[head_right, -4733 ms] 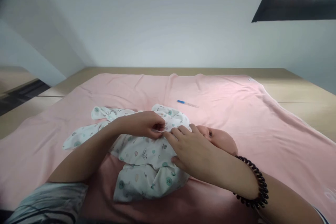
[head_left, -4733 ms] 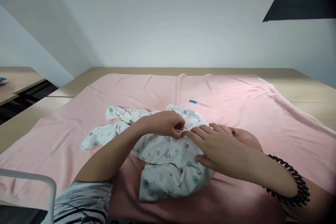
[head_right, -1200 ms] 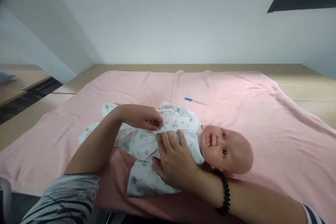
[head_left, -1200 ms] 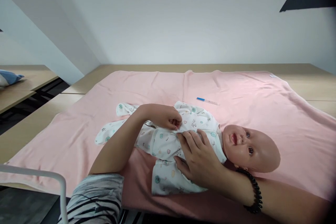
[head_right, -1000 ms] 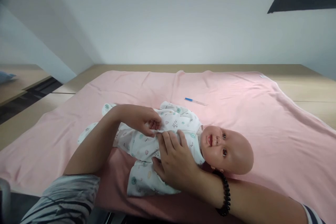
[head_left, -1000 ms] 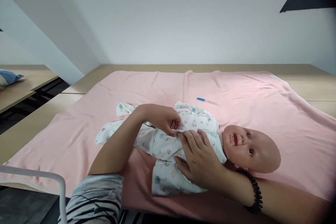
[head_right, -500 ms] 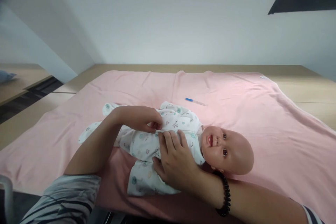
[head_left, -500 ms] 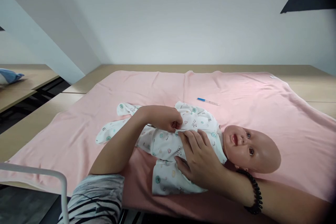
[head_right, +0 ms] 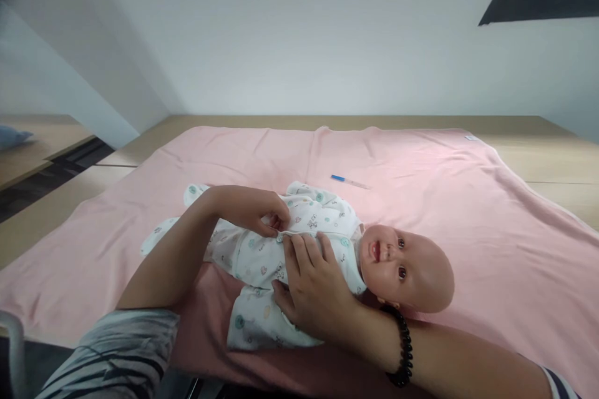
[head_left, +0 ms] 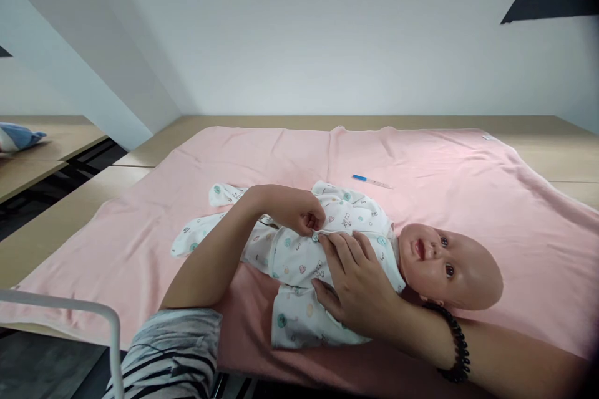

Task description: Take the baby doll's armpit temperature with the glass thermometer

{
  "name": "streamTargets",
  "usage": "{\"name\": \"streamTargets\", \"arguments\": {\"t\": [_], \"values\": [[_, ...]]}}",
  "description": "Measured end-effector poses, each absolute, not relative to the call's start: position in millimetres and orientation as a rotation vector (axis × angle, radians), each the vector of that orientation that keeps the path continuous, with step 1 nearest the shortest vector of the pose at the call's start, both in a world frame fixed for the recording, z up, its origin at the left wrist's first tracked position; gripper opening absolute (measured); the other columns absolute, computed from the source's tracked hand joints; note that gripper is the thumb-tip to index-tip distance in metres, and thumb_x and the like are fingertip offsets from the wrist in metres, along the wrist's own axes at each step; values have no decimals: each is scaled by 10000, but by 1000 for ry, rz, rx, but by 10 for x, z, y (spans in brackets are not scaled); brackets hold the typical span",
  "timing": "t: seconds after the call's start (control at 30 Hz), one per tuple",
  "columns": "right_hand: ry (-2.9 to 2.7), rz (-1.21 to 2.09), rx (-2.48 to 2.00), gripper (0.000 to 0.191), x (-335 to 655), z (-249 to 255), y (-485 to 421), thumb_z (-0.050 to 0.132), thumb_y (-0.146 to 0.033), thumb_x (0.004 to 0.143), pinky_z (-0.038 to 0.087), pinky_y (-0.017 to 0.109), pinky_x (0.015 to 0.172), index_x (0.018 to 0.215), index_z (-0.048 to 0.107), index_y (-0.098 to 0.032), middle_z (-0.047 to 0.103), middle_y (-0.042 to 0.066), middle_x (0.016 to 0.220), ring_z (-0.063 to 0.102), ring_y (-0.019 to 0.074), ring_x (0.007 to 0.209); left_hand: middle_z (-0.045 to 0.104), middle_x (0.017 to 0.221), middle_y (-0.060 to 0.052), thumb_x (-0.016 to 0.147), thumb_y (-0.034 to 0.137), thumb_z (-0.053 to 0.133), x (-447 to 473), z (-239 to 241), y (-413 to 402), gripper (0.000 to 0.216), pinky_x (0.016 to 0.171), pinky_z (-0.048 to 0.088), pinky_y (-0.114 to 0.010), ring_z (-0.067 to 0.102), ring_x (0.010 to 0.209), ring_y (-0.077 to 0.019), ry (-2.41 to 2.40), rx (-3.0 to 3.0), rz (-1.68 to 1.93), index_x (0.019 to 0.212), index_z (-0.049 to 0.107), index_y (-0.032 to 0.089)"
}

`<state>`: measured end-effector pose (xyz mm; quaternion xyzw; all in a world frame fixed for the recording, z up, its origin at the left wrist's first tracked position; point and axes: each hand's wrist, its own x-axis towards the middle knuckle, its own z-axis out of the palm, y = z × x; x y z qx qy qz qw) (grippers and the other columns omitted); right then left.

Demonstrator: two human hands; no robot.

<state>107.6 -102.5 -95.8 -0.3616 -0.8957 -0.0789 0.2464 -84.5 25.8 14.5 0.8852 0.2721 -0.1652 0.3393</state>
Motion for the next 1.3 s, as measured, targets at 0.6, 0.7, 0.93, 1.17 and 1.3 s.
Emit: {"name": "streamTargets", "arguments": {"t": [0.6,0.7,0.93,1.17,1.3], "values": [[-2474,-222,-970,583,1084,-989,-1019,386,-401,1056,294,577,1125,1438,540,12,542,212,1355,443,352,1235,686,800,-2,872,249,599,-839,124,296,120,647,434,-225,574,731,-118,839,2202,-541,841,670,158],[-2475,-221,-967,572,1081,-987,-1013,386,-397,1058,295,573,1123,1436,544,2,547,206,1347,449,347,1230,694,802,-6,869,249,603,-846,109,317,121,645,440,-229,586,733,-121,823,2186,-530,831,675,159],[-2472,-203,-951,555,1093,-991,-1020,414,-393,1050,297,582,1122,1452,533,-28,541,205,1354,450,348,1238,713,829,-14,875,275,615,-864,111,349,138,674,459,-232,607,759,-128,817,2137,-530,851,685,158],[-2483,-206,-937,496,1109,-988,-1031,445,-386,1044,318,602,1098,1434,573,-108,542,196,1341,453,355,1232,683,805,-3,874,278,607,-866,128,356,137,677,450,-228,578,738,-119,814,2115,-543,847,668,158],[-2479,-216,-935,523,1104,-991,-1032,428,-390,1050,315,600,1101,1436,562,-63,546,204,1341,450,353,1234,655,760,1,868,282,610,-868,123,364,153,646,426,-230,550,702,-114,824,2145,-548,774,632,163]]}}
